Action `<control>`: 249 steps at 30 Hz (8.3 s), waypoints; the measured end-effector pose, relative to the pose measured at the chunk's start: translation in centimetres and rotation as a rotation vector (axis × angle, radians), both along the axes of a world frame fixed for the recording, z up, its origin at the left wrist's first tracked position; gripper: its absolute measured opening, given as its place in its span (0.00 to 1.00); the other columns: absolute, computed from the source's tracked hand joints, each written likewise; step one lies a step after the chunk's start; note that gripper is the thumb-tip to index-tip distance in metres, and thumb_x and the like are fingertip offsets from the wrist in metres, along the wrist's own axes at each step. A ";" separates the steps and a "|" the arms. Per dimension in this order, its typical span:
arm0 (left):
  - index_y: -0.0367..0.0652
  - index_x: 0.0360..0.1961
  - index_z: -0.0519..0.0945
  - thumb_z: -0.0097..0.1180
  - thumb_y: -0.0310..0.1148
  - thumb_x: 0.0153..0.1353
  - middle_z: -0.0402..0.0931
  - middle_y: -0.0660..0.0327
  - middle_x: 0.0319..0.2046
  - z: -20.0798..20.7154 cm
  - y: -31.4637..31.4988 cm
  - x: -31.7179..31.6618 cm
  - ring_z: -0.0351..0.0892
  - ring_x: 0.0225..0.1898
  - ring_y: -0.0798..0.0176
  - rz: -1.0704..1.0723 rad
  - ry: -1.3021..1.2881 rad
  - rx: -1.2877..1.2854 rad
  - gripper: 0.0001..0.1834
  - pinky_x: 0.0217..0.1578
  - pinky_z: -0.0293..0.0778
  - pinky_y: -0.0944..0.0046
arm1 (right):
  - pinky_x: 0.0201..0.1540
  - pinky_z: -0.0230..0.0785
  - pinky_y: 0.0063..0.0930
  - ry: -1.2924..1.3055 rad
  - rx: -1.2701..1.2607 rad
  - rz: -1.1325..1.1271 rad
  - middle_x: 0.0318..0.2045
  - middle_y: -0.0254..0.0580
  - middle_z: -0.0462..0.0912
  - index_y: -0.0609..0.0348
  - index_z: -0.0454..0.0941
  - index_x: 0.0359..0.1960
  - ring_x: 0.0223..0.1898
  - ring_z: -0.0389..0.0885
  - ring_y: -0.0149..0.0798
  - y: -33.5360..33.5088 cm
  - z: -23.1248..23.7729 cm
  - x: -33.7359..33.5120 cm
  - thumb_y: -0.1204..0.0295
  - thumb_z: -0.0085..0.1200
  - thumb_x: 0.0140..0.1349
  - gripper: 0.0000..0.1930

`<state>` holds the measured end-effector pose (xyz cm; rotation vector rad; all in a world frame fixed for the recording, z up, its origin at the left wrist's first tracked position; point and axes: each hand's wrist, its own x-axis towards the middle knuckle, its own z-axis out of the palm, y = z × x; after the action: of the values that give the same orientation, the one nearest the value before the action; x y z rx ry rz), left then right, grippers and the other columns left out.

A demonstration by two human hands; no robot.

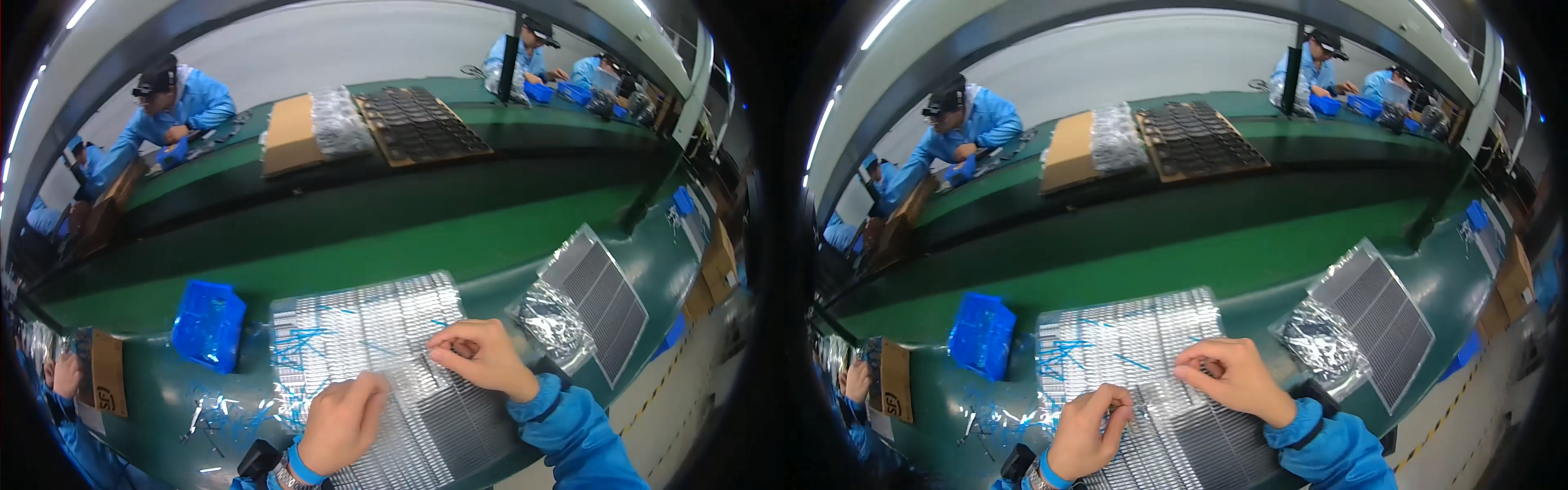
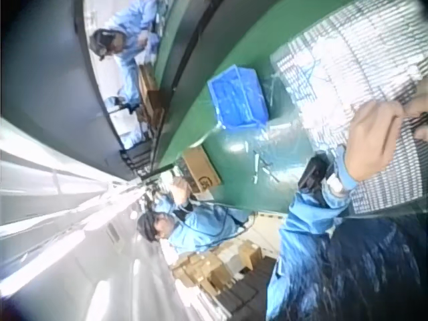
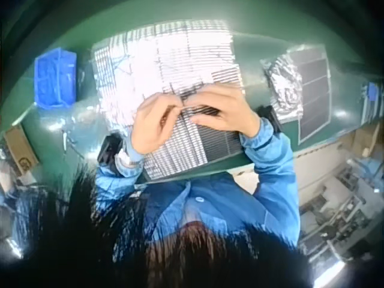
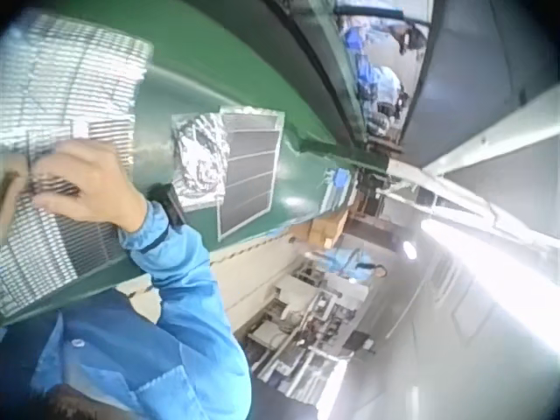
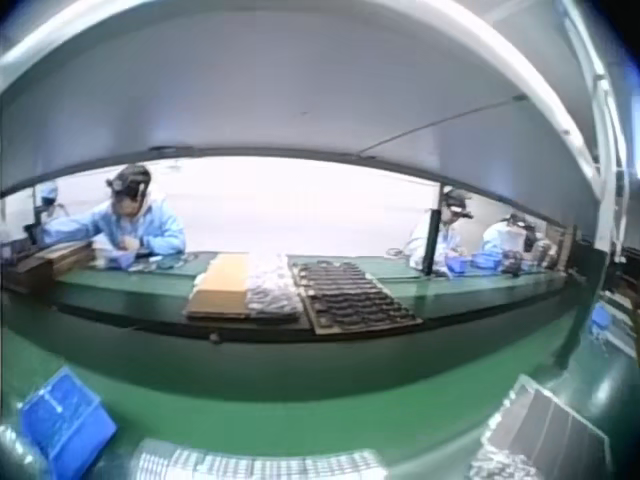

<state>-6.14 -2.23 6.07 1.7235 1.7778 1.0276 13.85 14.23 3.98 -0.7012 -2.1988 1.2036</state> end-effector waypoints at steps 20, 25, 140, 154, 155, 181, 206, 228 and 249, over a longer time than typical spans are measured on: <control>0.38 0.38 0.79 0.64 0.22 0.59 0.78 0.57 0.27 -5.1 -0.4 0.6 0.76 0.24 0.55 -0.056 -0.200 0.202 0.08 0.26 0.70 0.57 | 0.29 0.77 0.26 -0.007 0.158 0.325 0.30 0.36 0.87 0.56 0.89 0.35 0.28 0.85 0.34 -2.7 -1.8 -1.3 0.72 0.74 0.52 0.10; 0.38 0.39 0.79 0.65 0.22 0.58 0.81 0.55 0.32 -5.4 -0.5 0.8 0.81 0.28 0.53 -0.050 -0.198 0.221 0.08 0.29 0.74 0.57 | 0.30 0.78 0.26 -0.020 0.168 0.305 0.30 0.37 0.87 0.57 0.88 0.35 0.28 0.85 0.35 -2.7 -1.5 -1.3 0.74 0.73 0.53 0.09; 0.42 0.29 0.85 0.71 0.28 0.52 0.80 0.60 0.26 -4.8 -0.5 -0.5 0.79 0.29 0.58 -0.089 -0.090 0.314 0.05 0.31 0.73 0.60 | 0.24 0.71 0.22 0.101 0.091 0.289 0.27 0.37 0.86 0.58 0.89 0.36 0.21 0.80 0.29 -2.9 -1.4 -1.1 0.75 0.70 0.57 0.06; 0.43 0.33 0.87 0.71 0.27 0.53 0.82 0.64 0.30 -5.4 -0.8 -0.2 0.83 0.34 0.60 -0.094 -0.147 0.305 0.06 0.35 0.77 0.61 | 0.37 0.78 0.31 0.065 0.014 0.348 0.36 0.41 0.87 0.58 0.87 0.41 0.35 0.85 0.41 -3.3 -1.3 -1.2 0.72 0.71 0.56 0.11; 0.42 0.34 0.87 0.71 0.25 0.53 0.84 0.62 0.31 -5.1 -0.9 -0.3 0.84 0.34 0.59 -0.061 -0.237 0.269 0.07 0.35 0.79 0.61 | 0.38 0.78 0.31 0.033 -0.015 0.313 0.38 0.42 0.87 0.59 0.87 0.42 0.36 0.85 0.41 -3.4 -1.2 -1.3 0.72 0.72 0.56 0.12; 0.39 0.33 0.86 0.72 0.23 0.55 0.87 0.57 0.29 -4.9 -0.6 -0.8 0.88 0.31 0.59 -0.064 -0.436 0.220 0.06 0.34 0.80 0.62 | 0.33 0.77 0.28 0.060 0.099 0.319 0.33 0.38 0.87 0.57 0.88 0.36 0.32 0.85 0.37 -3.0 -1.8 -1.1 0.73 0.73 0.54 0.09; 0.42 0.34 0.84 0.68 0.30 0.59 0.84 0.60 0.30 -5.1 -0.5 -0.6 0.84 0.31 0.57 -0.143 -0.208 0.177 0.05 0.35 0.77 0.59 | 0.35 0.79 0.30 -0.005 0.043 0.410 0.36 0.40 0.84 0.58 0.85 0.38 0.33 0.85 0.40 -3.0 -1.6 -1.1 0.76 0.68 0.56 0.08; 0.36 0.33 0.85 0.70 0.22 0.58 0.87 0.52 0.43 -4.7 -0.9 -0.6 0.88 0.38 0.59 -0.351 -0.760 0.043 0.04 0.40 0.81 0.65 | 0.32 0.77 0.30 0.005 -0.033 0.388 0.35 0.42 0.84 0.59 0.84 0.39 0.31 0.84 0.40 -3.0 -2.1 -1.0 0.77 0.66 0.56 0.09; 0.38 0.33 0.80 0.63 0.25 0.64 0.80 0.63 0.25 -4.8 -1.2 -1.1 0.78 0.25 0.70 -0.138 -0.801 -0.112 0.04 0.28 0.72 0.68 | 0.31 0.78 0.25 0.120 0.188 0.154 0.35 0.41 0.86 0.59 0.89 0.36 0.31 0.85 0.34 -3.2 -1.2 -0.9 0.77 0.72 0.54 0.09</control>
<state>-7.28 -3.46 1.31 1.1018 1.1549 1.2835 12.92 10.99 2.74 -0.3794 -2.2607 1.0636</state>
